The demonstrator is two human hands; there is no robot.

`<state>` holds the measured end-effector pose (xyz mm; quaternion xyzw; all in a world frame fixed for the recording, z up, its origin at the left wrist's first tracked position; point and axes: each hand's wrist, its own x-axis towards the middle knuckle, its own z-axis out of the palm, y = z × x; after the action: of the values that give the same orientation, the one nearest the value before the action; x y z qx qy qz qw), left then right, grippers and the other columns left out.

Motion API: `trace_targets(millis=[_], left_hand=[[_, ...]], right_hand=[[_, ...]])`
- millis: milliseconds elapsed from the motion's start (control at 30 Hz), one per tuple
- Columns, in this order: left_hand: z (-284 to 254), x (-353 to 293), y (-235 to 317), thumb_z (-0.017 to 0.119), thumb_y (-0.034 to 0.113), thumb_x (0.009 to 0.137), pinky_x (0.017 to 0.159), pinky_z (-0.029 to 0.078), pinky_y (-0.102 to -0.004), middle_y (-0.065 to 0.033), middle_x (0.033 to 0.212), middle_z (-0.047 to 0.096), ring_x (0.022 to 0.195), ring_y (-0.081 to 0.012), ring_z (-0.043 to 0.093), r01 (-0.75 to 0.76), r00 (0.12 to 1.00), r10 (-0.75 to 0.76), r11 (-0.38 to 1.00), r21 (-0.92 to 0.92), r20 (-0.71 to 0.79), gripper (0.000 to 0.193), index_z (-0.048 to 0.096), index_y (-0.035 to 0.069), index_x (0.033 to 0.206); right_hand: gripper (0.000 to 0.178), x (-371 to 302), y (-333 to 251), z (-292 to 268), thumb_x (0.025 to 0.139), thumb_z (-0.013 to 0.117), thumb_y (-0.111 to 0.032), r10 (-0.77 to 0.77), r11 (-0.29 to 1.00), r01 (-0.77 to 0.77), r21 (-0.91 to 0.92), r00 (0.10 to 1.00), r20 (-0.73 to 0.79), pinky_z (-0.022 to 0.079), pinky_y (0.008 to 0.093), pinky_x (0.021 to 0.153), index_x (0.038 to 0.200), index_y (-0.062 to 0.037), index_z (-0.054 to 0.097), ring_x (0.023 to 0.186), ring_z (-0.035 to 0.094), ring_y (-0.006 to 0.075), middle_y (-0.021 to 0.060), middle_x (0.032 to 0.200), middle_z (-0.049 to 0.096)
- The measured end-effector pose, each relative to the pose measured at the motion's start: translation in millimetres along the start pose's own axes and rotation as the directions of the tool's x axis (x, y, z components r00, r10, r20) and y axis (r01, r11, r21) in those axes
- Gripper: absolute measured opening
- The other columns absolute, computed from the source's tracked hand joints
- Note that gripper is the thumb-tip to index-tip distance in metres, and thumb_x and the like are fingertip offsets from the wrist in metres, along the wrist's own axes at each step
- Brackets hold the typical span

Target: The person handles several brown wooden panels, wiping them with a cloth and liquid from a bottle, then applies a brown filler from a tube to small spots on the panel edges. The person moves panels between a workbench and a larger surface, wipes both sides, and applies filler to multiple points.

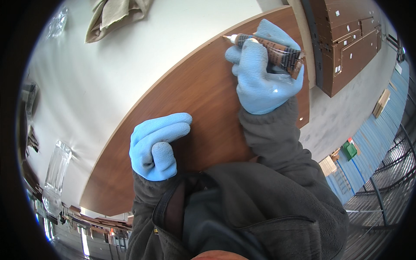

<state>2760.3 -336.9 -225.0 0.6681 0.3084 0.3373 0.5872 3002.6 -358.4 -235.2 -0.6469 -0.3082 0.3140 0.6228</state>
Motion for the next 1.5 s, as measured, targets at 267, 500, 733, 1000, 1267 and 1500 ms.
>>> trace_targets(millis=[267, 500, 733, 1000, 1267, 1500], left_hand=[[7, -4, 7, 0.061, 0.021, 0.103, 0.078, 0.059, -0.0356, -0.0184, 0.104, 0.079, 0.09, -0.0293, 0.076, 0.046, 0.996, -0.046, 0.999, -0.007, -0.082, 0.03, 0.079, -0.002, 0.098], [-4, -16, 7, 0.066, 0.018, 0.095, 0.054, 0.056, -0.0313, -0.0145, 0.094, 0.078, 0.074, -0.0255, 0.076, -0.262, 0.962, 0.266, 0.962, 0.071, -0.061, 0.021, 0.079, 0.001, 0.096], [-7, -28, 14, 0.068, 0.018, 0.088, 0.048, 0.048, -0.0284, -0.0081, 0.089, 0.077, 0.065, -0.02, 0.071, -0.314, 0.931, 0.342, 0.928, 0.203, -0.124, 0.017, 0.08, 0.007, 0.092], [-7, -31, 9, 0.079, 0.02, 0.07, 0.046, 0.048, -0.0288, -0.0069, 0.081, 0.07, 0.064, -0.0174, 0.068, -0.342, 0.931, 0.354, 0.932, 0.121, -0.092, 0.038, 0.08, 0.003, 0.104], [-10, -34, 6, 0.085, 0.025, 0.063, 0.048, 0.05, -0.0312, -0.0069, 0.088, 0.07, 0.068, -0.0188, 0.07, -0.316, 0.942, 0.326, 0.941, 0.12, -0.076, 0.052, 0.079, 0.005, 0.111], [-9, -32, 4, 0.084, 0.023, 0.067, 0.048, 0.051, -0.0322, -0.0068, 0.086, 0.069, 0.067, -0.0197, 0.07, -0.306, 0.947, 0.313, 0.948, 0.085, -0.078, 0.051, 0.078, 0.003, 0.113]], right_hand=[[0.029, 8, 2, -7, 0.099, 0.066, -0.004, -0.056, 0.998, 0.057, -0.006, 0.997, 0.057, 0.053, 0.0272, 0.048, 0.125, 0.006, 0.062, 0.067, 0.069, 0.0215, 0.0214, 0.09, 0.072], [0.029, -25, -20, 21, 0.101, 0.066, -0.013, -0.037, 0.996, 0.012, 0.083, 0.951, 0.307, 0.058, 0.0276, 0.057, 0.126, 0.0026, 0.063, 0.074, 0.073, 0.0195, 0.0194, 0.097, 0.074], [0.022, -67, -15, 65, 0.098, 0.067, -0.001, 0.164, 0.986, -0.164, -0.041, 0.865, 0.475, 0.065, 0.0305, 0.074, 0.117, 0.0066, 0.059, 0.086, 0.073, 0.0168, 0.013, 0.094, 0.068], [0.036, -72, 5, 67, 0.093, 0.073, 0.002, -0.066, 0.992, 0.111, -0.064, 0.87, 0.489, 0.068, 0.0343, 0.073, 0.125, 0.0095, 0.058, 0.088, 0.079, 0.0236, 0.0221, 0.099, 0.075], [0.039, -68, 5, 65, 0.093, 0.073, 0.001, -0.029, 0.992, 0.09, -0.089, 0.846, 0.533, 0.068, 0.0346, 0.074, 0.128, 0.0101, 0.057, 0.089, 0.079, 0.0242, 0.0215, 0.099, 0.076], [0.04, -69, 6, 69, 0.096, 0.07, 0.0, -0.121, 0.983, 0.175, -0.061, 0.856, 0.502, 0.067, 0.0351, 0.074, 0.133, 0.0074, 0.055, 0.089, 0.079, 0.024, 0.0214, 0.099, 0.076]])
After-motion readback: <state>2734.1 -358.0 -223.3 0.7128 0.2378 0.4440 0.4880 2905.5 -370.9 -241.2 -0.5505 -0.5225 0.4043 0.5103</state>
